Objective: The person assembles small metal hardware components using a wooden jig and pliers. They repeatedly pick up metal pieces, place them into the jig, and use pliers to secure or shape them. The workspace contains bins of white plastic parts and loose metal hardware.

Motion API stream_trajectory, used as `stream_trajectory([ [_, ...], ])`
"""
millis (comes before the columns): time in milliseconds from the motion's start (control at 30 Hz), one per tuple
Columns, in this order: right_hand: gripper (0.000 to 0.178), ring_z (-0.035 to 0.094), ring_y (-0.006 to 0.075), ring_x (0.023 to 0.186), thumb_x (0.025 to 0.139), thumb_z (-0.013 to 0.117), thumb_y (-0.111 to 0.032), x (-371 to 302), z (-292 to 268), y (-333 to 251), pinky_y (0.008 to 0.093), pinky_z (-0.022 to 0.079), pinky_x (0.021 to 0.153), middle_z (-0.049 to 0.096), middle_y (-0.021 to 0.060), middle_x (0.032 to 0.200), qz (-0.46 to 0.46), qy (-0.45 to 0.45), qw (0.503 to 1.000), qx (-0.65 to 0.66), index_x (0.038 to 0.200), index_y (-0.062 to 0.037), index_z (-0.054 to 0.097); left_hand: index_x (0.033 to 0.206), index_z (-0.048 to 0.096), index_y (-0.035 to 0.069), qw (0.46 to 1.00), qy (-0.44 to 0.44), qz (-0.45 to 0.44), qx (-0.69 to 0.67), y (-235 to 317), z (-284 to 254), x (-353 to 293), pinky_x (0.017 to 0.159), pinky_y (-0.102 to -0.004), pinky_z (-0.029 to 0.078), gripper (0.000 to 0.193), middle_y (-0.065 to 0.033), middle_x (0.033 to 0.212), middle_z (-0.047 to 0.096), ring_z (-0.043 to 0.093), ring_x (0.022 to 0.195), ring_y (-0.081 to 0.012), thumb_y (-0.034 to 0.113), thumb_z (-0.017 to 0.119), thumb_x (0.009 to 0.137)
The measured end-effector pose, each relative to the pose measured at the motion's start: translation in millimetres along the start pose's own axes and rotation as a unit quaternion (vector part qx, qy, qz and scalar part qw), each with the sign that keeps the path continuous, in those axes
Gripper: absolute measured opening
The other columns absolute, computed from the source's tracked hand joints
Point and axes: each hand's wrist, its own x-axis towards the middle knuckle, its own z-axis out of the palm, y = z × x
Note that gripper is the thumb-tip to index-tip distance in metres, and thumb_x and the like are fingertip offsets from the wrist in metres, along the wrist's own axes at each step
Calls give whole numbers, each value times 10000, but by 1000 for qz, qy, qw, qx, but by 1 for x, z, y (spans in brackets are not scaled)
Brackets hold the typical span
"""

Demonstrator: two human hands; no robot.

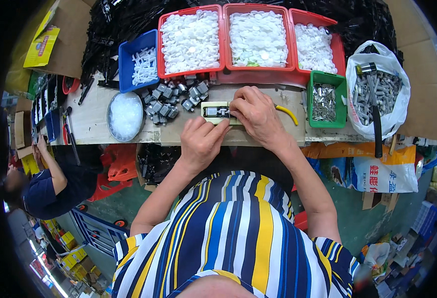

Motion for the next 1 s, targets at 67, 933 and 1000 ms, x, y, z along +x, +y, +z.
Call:
stream_trajectory([
  [67, 124, 582, 281, 955, 830, 696, -78, -1, 5, 2, 411, 447, 802, 575, 86, 994, -2, -12, 1000, -7, 921, -42, 620, 1046, 729, 109, 1000, -13, 14, 18, -2, 2, -2, 639, -362, 374, 272, -3, 678, 511, 512, 673, -198, 102, 763, 776],
  [933, 293, 596, 261, 1051, 819, 689, -85, -10, -3, -10, 392, 456, 877, 600, 83, 1031, -44, -32, 990, -129, 1107, -49, 647, 1127, 700, 126, 995, -61, 69, 49, -17, -3, 3, 671, -367, 384, 380, -9, 703, 512, 508, 706, -212, 76, 726, 751],
  [1000, 266, 608, 273, 1024, 826, 684, -54, -10, -13, -13, 397, 471, 863, 612, 94, 1024, -23, -16, 995, -95, 1090, -41, 653, 1127, 700, 120, 994, -71, 73, 36, -18, -4, 3, 673, -369, 385, 368, -8, 705, 516, 509, 707, -214, 89, 732, 762],
])
